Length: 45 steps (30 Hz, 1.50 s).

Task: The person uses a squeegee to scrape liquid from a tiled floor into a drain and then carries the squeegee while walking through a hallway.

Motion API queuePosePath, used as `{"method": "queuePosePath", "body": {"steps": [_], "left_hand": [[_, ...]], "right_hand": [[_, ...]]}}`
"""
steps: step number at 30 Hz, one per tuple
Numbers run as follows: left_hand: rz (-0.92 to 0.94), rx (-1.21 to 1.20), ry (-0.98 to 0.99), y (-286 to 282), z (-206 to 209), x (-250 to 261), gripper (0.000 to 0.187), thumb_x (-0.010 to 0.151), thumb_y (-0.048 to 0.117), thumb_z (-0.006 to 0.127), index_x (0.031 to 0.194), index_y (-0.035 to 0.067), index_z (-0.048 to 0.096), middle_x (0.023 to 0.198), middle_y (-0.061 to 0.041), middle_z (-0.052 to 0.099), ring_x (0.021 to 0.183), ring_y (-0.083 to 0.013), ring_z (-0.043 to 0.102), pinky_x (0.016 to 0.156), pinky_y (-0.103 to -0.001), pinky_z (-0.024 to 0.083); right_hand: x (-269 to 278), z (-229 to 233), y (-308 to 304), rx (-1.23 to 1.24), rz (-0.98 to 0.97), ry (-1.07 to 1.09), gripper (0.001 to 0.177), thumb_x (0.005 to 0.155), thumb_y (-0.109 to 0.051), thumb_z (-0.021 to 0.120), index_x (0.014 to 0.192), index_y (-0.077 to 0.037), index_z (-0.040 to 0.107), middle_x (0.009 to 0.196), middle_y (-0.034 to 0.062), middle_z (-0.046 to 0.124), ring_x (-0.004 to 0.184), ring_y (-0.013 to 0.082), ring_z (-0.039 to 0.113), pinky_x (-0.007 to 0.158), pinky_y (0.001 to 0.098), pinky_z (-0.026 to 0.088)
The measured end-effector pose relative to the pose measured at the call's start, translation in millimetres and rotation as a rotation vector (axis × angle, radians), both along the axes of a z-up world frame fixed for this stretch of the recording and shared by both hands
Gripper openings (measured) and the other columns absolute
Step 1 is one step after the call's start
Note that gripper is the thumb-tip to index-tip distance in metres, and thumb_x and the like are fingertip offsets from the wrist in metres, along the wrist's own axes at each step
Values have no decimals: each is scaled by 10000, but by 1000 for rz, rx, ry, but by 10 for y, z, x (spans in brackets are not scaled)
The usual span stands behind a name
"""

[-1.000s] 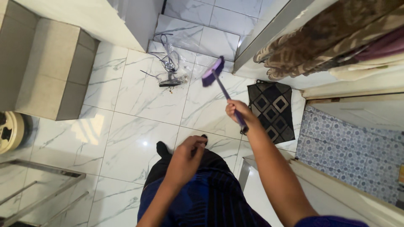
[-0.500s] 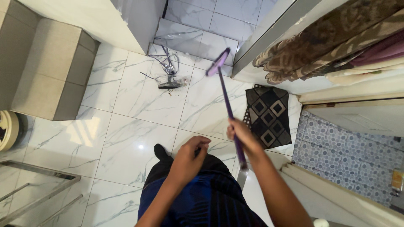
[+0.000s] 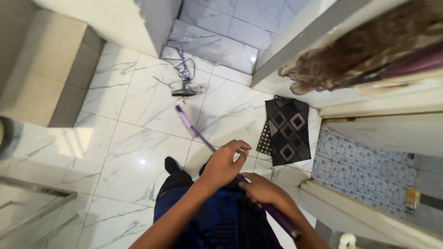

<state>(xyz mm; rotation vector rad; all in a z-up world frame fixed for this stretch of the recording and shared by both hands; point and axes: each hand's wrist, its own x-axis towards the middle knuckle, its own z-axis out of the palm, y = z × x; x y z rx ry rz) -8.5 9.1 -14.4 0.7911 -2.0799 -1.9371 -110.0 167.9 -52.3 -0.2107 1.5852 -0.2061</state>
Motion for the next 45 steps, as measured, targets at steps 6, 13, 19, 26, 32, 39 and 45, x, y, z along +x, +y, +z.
{"method": "queuePosePath", "body": {"steps": [6, 13, 19, 26, 32, 39, 45], "left_hand": [[162, 2, -26, -183, -45, 597, 199, 862, 107, 589, 1036, 34, 653, 987, -137, 688, 900, -259, 687, 770, -357, 523], [346, 199, -254, -454, 1, 1422, 206, 867, 146, 575, 1024, 39, 654, 891, -142, 705, 865, -234, 705, 765, -333, 538], [489, 87, -178, -608, -17, 1955, 206, 875, 142, 570, 1023, 32, 662, 920, -148, 703, 895, -244, 689, 759, -338, 514], [669, 66, -242, -685, -11, 2379, 215, 884, 184, 575, 1040, 65, 662, 979, -107, 706, 894, -234, 687, 703, -339, 511], [793, 125, -221, -536, -80, 2435, 223, 887, 177, 568, 1048, 59, 667, 978, -102, 720, 896, -240, 690, 711, -342, 517], [901, 141, -318, -422, -62, 2054, 215, 893, 190, 575, 1034, 55, 665, 993, -103, 715, 901, -239, 690, 692, -359, 524], [977, 11, -201, -336, -2, 1316, 215, 920, 179, 561, 1057, 44, 656, 999, -114, 717, 936, -239, 689, 834, -336, 515]], "right_hand": [[425, -740, -508, -4, 52, -166, 263, 949, -275, 503, 946, -12, 503, 632, 14, 514, 456, 106, 477, 392, 272, 411], [862, -1228, -1379, 85, 350, -306, 359, 916, -285, 490, 1070, 27, 579, 709, 89, 592, 505, 126, 609, 452, 301, 557], [1431, -2289, -1566, -472, 930, -195, 737, 670, -133, 647, 1357, -98, 382, 1207, 149, 577, 660, 335, 684, 487, 426, 525], [1875, -2912, -1519, -1374, 1111, 67, 550, 905, -214, 726, 1409, -107, 535, 1545, 149, 361, 1411, 290, 325, 1040, 496, 483], [1929, -1545, -2106, -370, 1047, -15, 540, 819, -65, 618, 1347, -145, 540, 1101, 153, 553, 859, 235, 498, 677, 397, 489], [1323, -1493, -2410, -188, 1215, -13, 478, 751, 64, 600, 1219, -34, 591, 720, 188, 657, 495, 206, 621, 429, 335, 485], [-213, -2657, -2201, -3, 853, -83, 263, 861, -148, 620, 1091, -19, 620, 655, 157, 582, 449, 206, 529, 391, 360, 449]]}}
